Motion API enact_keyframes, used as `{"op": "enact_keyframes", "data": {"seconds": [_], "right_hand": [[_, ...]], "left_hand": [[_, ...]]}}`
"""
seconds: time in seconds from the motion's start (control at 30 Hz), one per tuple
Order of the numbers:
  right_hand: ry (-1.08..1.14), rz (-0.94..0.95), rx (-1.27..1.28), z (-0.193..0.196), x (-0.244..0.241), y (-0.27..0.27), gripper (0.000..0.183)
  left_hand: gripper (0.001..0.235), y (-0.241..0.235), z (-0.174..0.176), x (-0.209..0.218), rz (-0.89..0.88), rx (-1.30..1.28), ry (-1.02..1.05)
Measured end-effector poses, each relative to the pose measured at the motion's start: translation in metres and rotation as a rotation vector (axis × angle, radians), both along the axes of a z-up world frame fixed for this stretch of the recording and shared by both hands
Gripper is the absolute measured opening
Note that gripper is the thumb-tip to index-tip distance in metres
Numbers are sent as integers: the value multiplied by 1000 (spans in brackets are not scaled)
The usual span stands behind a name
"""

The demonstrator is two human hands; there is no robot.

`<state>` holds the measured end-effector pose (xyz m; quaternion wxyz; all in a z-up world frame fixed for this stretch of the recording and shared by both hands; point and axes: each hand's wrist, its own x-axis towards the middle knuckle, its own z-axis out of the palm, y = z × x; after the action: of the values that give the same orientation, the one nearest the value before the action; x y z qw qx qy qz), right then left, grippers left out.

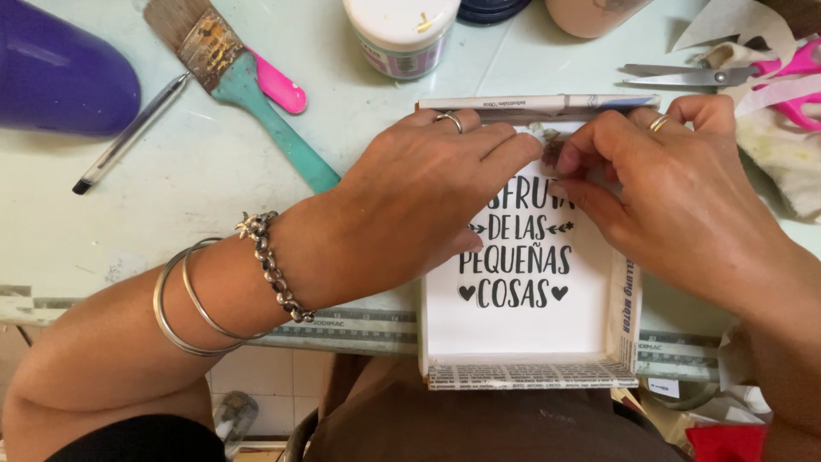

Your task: The person positions a floral-patterned paper on a small white box, then uses pink-handled scissors to cut the paper into a smaller rectangular piece. The person holds the paper with one hand and cuts with the other, trimming the edges to size.

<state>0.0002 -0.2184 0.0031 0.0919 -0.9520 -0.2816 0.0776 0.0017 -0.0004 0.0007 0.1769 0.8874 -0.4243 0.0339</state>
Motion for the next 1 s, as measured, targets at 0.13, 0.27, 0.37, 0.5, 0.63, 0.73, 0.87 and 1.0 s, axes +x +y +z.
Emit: {"op": "enact_keyframes", "data": {"seconds": [0.13, 0.27, 0.37, 0.5, 0.63, 0.73, 0.87, 1.0], "right_hand": [[15, -14, -9, 0, 0, 0, 13], [51, -36, -34, 0, 1, 1, 13], [31, -29, -20, 0, 0, 1, 14], [9, -20, -10, -1, 0, 0, 13], [15, -16, -14, 0, 0, 1, 15], [2, -12, -8, -2, 0, 0, 14], [13, -32, -25, -1, 0, 0, 14], [-37, -14, -4, 5, -1, -3, 13]], "left_hand": [[70, 0, 1, -1, 7, 3, -5], [71, 0, -1, -1, 9, 2, -21], [71, 0, -1, -1, 13, 9, -26], [70, -1, -1, -1, 7, 8, -28], [66, 0, -4, 0, -10, 7, -33], [49, 2, -5, -1, -40, 18, -12], [42, 2, -5, -2, -52, 28, 8], [40, 1, -2, -1, -52, 37, -4]]}}
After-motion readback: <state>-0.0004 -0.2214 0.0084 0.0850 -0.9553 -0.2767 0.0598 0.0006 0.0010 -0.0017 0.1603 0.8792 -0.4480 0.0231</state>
